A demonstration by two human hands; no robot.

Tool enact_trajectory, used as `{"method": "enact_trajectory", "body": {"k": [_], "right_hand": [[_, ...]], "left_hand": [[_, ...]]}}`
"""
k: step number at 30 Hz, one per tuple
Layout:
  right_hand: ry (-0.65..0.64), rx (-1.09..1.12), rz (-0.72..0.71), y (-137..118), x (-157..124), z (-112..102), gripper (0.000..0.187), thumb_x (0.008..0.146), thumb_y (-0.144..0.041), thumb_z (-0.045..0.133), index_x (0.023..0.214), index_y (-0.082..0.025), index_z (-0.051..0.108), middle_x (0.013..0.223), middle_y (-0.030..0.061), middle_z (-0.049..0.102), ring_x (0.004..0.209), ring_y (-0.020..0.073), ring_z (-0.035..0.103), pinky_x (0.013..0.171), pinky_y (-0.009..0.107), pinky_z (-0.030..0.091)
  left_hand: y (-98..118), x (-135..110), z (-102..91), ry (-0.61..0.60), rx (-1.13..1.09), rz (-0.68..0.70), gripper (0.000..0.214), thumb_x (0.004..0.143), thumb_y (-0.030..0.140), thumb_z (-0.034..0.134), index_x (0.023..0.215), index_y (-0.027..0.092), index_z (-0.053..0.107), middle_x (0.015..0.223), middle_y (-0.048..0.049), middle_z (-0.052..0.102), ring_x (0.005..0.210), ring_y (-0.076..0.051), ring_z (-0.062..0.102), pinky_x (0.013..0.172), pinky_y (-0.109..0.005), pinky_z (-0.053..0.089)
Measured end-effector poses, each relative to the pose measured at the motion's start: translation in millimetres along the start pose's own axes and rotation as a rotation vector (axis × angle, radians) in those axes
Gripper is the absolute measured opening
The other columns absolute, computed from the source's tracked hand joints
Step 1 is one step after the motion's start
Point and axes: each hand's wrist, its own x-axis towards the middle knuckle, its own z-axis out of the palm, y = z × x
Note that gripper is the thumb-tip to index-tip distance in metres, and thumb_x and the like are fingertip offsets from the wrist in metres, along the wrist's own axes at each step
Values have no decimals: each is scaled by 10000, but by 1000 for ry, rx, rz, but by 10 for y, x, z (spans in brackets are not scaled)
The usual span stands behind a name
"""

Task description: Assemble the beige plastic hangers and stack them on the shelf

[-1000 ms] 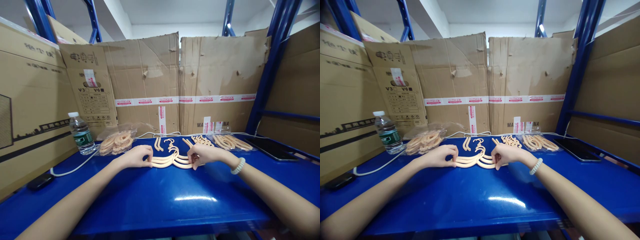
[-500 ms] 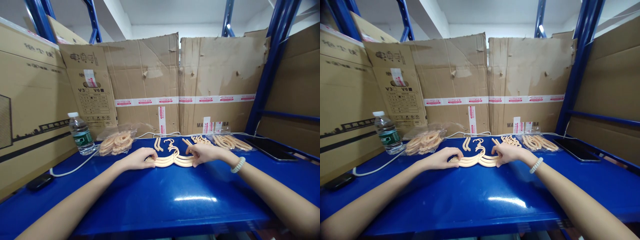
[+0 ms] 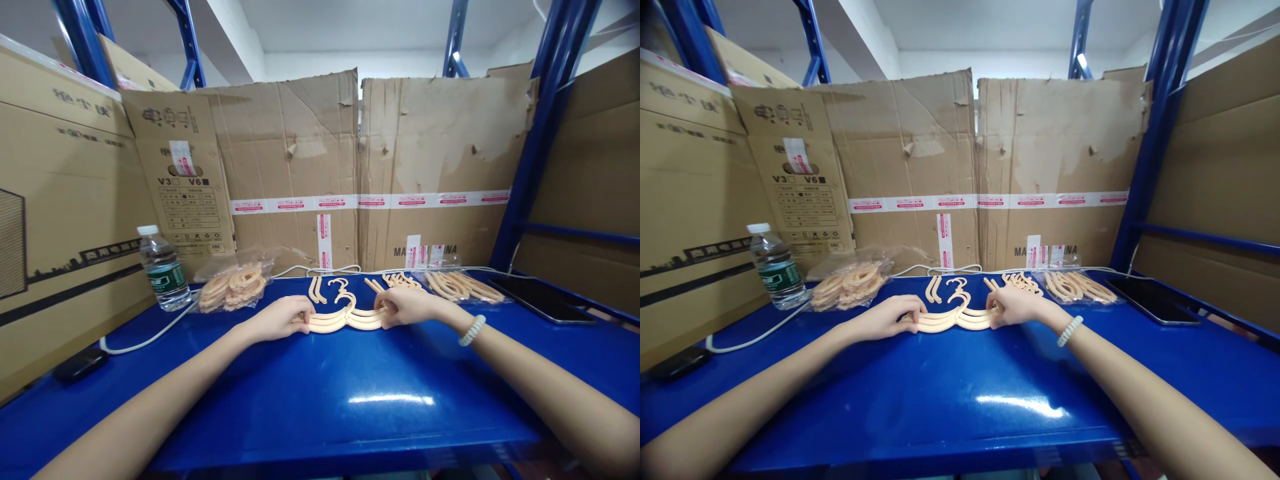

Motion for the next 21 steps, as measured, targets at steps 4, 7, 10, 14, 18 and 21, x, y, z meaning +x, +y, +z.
{"method": "enact_trajectory", "body": {"k": [4,7,10,14,18,21], "right_hand": [[13,-4,18,-9,4,6,341,705,-280,695,1023,-157,676,744,28,665,672,183,592,558,258,360],[10,-14,17,-24,2,20,340,701,-274,686,1020,-154,679,737,33,662,661,186,589,553,262,359],[-6,4,-8,1,5,-3,371,682,-305,702,1022,-157,679,749,40,666,655,190,593,545,264,370],[126,195,-11,269,-39,-239,374,740,-404,650,1032,-171,671,720,37,677,651,193,617,556,266,430],[672,16,541,917,-296,-546,285,854,-427,531,988,-234,691,960,45,718,878,193,643,736,268,466],[728,-58,916,1474,-675,-569,293,846,-302,522,1037,-162,695,1070,174,692,983,311,625,718,373,457]], "left_hand": [[1,8,11,22,10,-13,157,816,235,659,710,182,555,972,-50,660,912,-210,616,806,-308,440],[36,7,-5,19,15,-5,146,817,265,641,725,190,557,969,-47,668,918,-214,617,820,-318,441],[75,-3,-25,18,20,-3,120,797,260,635,735,196,555,965,-38,672,908,-212,623,814,-315,448],[98,-11,-3,80,37,-37,165,733,294,687,781,206,556,949,-33,669,881,-227,621,781,-318,463],[64,14,119,260,55,-108,169,818,357,608,795,212,525,980,-54,654,957,-255,585,839,-371,446],[0,40,229,413,45,-164,164,907,339,473,810,212,508,970,-64,653,948,-248,577,855,-397,434]]}}
